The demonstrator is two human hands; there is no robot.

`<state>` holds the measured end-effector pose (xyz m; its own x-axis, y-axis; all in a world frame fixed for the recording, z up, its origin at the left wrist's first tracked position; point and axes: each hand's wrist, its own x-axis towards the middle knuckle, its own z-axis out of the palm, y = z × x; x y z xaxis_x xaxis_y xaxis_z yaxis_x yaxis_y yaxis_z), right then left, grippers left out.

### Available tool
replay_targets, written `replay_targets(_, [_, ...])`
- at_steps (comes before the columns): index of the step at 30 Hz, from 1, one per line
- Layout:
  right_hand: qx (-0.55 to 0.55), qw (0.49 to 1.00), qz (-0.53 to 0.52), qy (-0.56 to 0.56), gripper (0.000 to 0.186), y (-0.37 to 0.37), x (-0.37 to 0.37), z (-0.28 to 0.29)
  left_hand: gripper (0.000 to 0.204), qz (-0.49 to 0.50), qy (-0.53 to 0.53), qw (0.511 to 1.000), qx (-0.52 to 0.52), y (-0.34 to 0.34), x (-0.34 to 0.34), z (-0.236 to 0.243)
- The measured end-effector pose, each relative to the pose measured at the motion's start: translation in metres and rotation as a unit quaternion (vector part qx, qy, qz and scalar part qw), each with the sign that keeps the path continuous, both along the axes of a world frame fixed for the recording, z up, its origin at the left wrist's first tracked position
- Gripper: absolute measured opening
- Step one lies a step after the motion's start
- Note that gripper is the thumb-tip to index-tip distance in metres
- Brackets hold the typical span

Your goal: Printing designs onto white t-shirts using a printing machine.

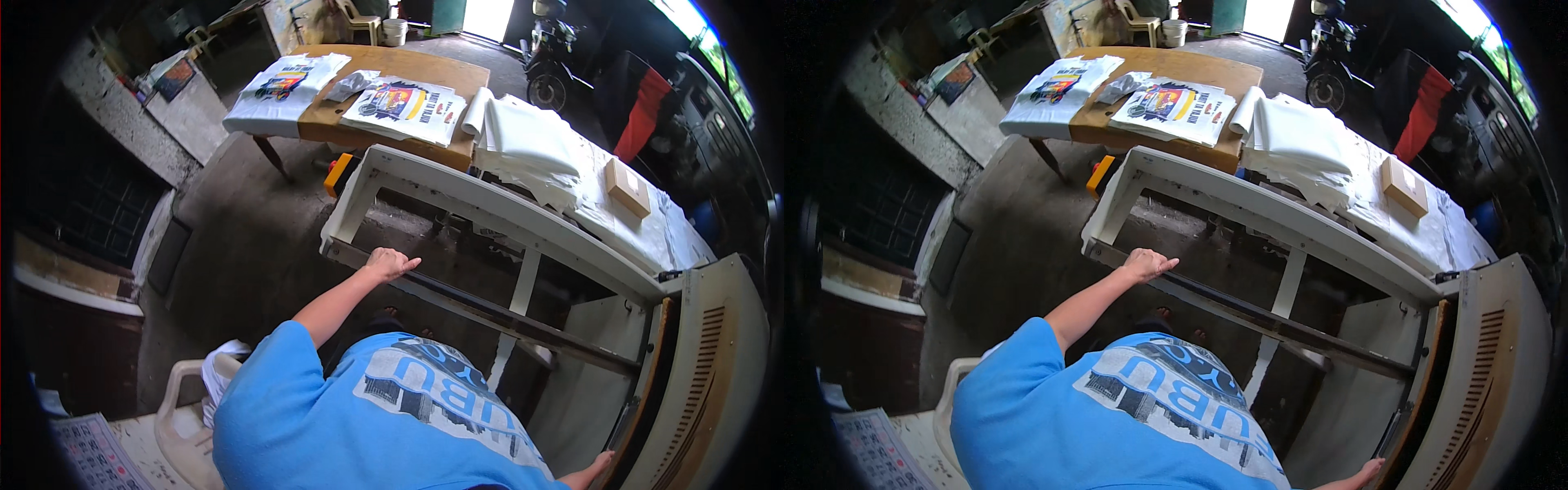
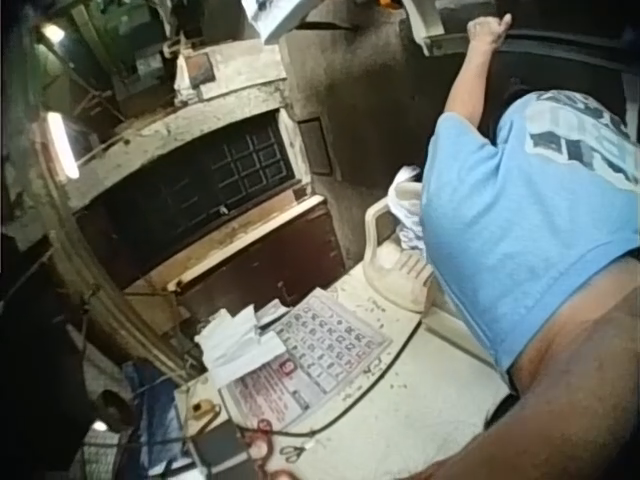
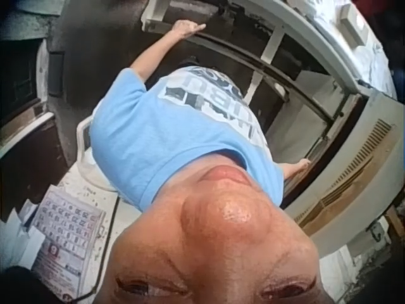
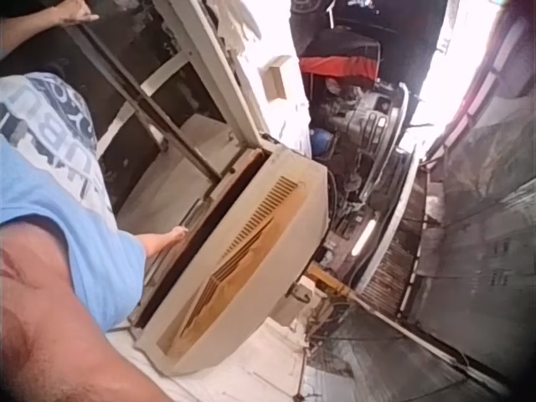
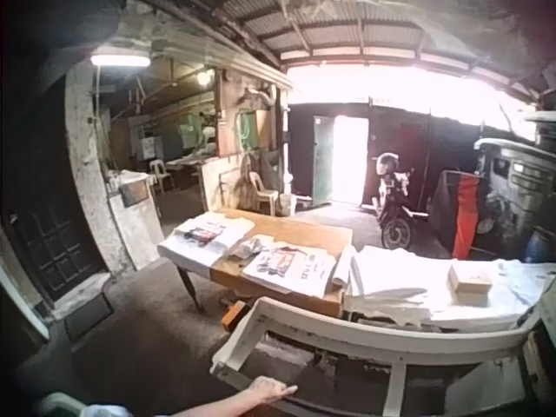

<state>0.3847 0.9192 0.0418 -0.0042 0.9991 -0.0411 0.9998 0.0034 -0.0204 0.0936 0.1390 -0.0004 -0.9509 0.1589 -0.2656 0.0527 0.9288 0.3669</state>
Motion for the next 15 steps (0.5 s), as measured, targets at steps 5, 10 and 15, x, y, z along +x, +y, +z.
replay_targets(5, [0.097,0.995,0.022,-0.017,0.058,0.014,-0.002,0.006,0.073,-0.004,-0.042,0.997,-0.058,0.01,0.003,0.01])
replay_targets(10, [0.12,0.992,0.037,-0.003,0.061,0.014,-0.007,0.017,0.072,-0.014,-0.091,0.991,-0.097,0.016,0.001,0.015])
replay_targets(15, [0.143,0.987,0.068,-0.012,0.064,0.026,-0.009,0.025,0.073,0.0,-0.098,0.989,-0.106,0.019,0.001,0.014])
